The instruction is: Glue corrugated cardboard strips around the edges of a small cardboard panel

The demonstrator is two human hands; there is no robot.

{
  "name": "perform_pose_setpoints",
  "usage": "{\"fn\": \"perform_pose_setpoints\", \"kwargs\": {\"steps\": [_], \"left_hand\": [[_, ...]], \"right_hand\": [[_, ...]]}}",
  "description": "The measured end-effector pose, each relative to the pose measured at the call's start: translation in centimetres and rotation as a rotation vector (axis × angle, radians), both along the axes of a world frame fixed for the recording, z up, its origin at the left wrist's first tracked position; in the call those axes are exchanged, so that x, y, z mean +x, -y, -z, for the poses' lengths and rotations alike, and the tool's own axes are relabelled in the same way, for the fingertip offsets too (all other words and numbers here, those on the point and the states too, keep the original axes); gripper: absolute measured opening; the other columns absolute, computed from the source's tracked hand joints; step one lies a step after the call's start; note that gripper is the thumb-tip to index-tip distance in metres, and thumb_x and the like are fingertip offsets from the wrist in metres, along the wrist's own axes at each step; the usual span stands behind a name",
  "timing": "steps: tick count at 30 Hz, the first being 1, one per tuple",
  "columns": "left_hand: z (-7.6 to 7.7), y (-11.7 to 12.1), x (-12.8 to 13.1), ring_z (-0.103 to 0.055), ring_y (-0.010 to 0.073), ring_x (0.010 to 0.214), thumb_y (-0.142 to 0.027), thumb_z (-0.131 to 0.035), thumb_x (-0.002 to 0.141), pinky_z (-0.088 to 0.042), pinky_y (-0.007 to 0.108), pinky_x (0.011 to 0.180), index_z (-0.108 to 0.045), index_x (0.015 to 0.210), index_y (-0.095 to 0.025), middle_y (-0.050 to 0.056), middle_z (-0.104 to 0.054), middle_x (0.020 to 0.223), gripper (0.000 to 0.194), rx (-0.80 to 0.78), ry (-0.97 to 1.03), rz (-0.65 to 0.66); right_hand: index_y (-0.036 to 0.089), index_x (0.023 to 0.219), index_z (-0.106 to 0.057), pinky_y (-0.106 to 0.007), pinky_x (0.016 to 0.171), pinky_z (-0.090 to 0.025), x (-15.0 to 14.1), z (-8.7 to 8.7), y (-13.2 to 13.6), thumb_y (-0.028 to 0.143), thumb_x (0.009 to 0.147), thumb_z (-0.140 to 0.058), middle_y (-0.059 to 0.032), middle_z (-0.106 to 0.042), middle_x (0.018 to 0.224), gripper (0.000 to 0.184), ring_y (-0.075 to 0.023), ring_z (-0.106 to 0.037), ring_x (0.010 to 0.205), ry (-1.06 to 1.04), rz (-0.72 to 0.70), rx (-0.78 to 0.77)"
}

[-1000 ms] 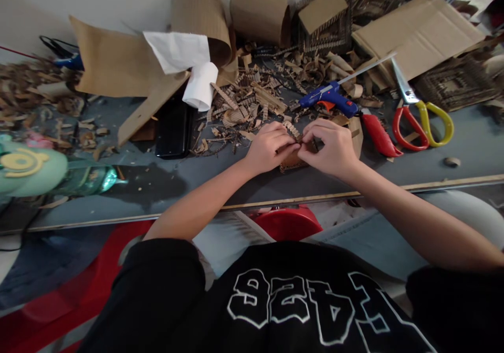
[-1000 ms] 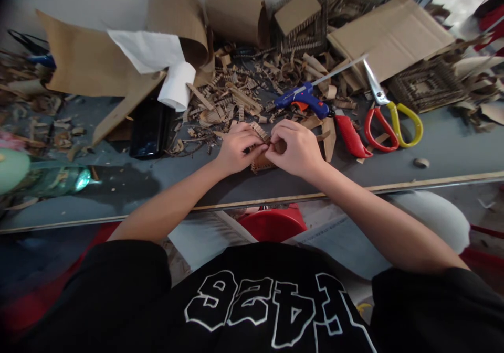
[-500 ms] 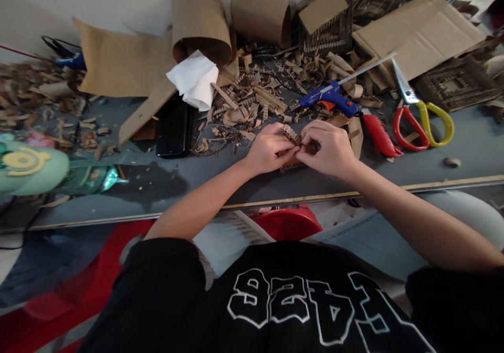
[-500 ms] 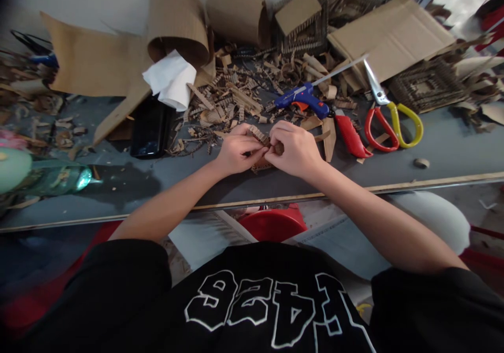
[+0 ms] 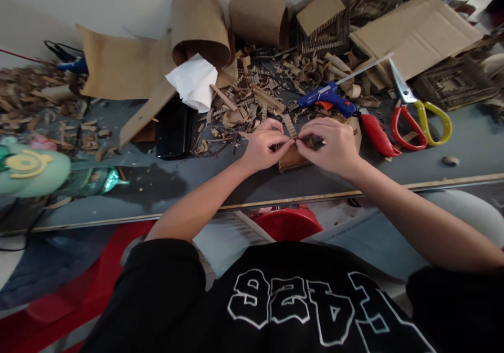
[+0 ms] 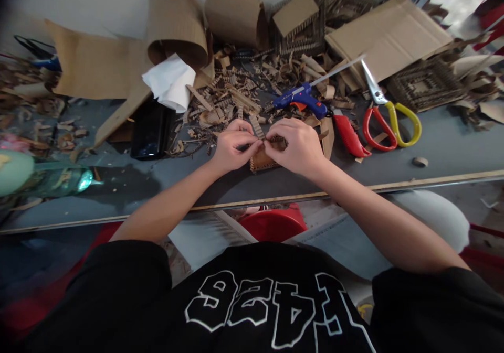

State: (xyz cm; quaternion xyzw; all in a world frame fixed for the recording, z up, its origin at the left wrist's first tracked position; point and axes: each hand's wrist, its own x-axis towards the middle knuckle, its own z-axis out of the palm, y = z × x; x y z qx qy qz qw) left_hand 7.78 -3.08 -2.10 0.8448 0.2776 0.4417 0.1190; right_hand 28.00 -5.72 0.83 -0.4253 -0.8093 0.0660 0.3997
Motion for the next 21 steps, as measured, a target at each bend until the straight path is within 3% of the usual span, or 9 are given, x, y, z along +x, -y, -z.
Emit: {"fn": "perform_pose_setpoints", "kwargs": {"steps": [5, 10, 13, 16, 19, 21], "left_hand": [[0.0, -0.2, 0.0, -0.063, 0.0186, 0.086, -0.04, -0.054, 0.099, -0.053, 0.034, 0.077, -0.074, 0.074, -0.019, 0.003, -0.068, 0.062, 0.038, -0.013, 0.026, -0.02], [0.1, -0.5, -0.2, -0.063, 0.0194, 0.089, -0.048, -0.05, 0.099, -0.054, 0.037, 0.081, -0.071, 0.072, -0.019, 0.004, -0.067, 0.063, 0.045, -0.082, 0.012, -0.052], [0.2, -0.7, -0.5, -0.063, 0.0198, 0.088, -0.049, -0.05, 0.097, -0.054, 0.038, 0.081, -0.066, 0.069, -0.019, 0.004, -0.064, 0.064, 0.044, -0.084, 0.021, -0.076], [0.2, -1.0, -0.9, -0.061, 0.0202, 0.086, -0.045, -0.049, 0.097, -0.055, 0.04, 0.081, -0.06, 0.066, -0.019, 0.004, -0.061, 0.067, 0.041, -0.024, 0.007, -0.101], [0.1, -1.4, -1.3, -0.061, 0.0224, 0.088, -0.043, -0.047, 0.097, -0.054, 0.045, 0.086, -0.058, 0.069, -0.021, 0.004, -0.058, 0.065, 0.038, 0.043, -0.092, -0.108], [-0.1, -1.7, -1.6, -0.061, 0.0242, 0.097, -0.045, -0.046, 0.098, -0.053, 0.048, 0.092, -0.062, 0.076, -0.022, 0.005, -0.061, 0.071, 0.035, 0.068, -0.192, -0.077]], "right_hand": [[0.021, 0.08, -0.074, -0.033, 0.08, -0.058, 0.3, 0.1, -0.6, 0.025, 0.085, -0.061, -0.0031, -0.077, 0.088, 0.014, -0.0202, -0.073, 0.085, -0.017, -0.059, 0.022], [0.024, 0.08, -0.073, -0.034, 0.073, -0.057, 0.7, -0.8, -1.0, 0.028, 0.087, -0.062, -0.002, -0.077, 0.088, 0.014, -0.0195, -0.071, 0.079, -0.034, -0.027, -0.043], [0.024, 0.081, -0.072, -0.036, 0.069, -0.056, 1.9, -2.1, -1.4, 0.031, 0.09, -0.062, -0.0035, -0.076, 0.087, 0.015, -0.0203, -0.07, 0.078, -0.031, 0.05, -0.031], [0.025, 0.082, -0.071, -0.046, 0.079, -0.057, 4.0, -3.0, -2.2, 0.038, 0.095, -0.058, -0.006, -0.076, 0.09, 0.022, -0.0262, -0.07, 0.086, 0.079, 0.215, 0.024], [0.034, 0.101, -0.071, -0.061, 0.094, -0.052, 6.0, -3.0, -2.8, 0.039, 0.098, -0.053, -0.0033, -0.074, 0.107, 0.019, -0.0322, -0.065, 0.108, 0.227, 0.361, 0.027], [0.036, 0.121, -0.066, -0.063, 0.098, -0.048, 6.3, -2.5, -3.0, 0.036, 0.097, -0.053, -0.0038, -0.07, 0.122, 0.027, -0.0343, -0.061, 0.118, 0.255, 0.359, 0.068]]}}
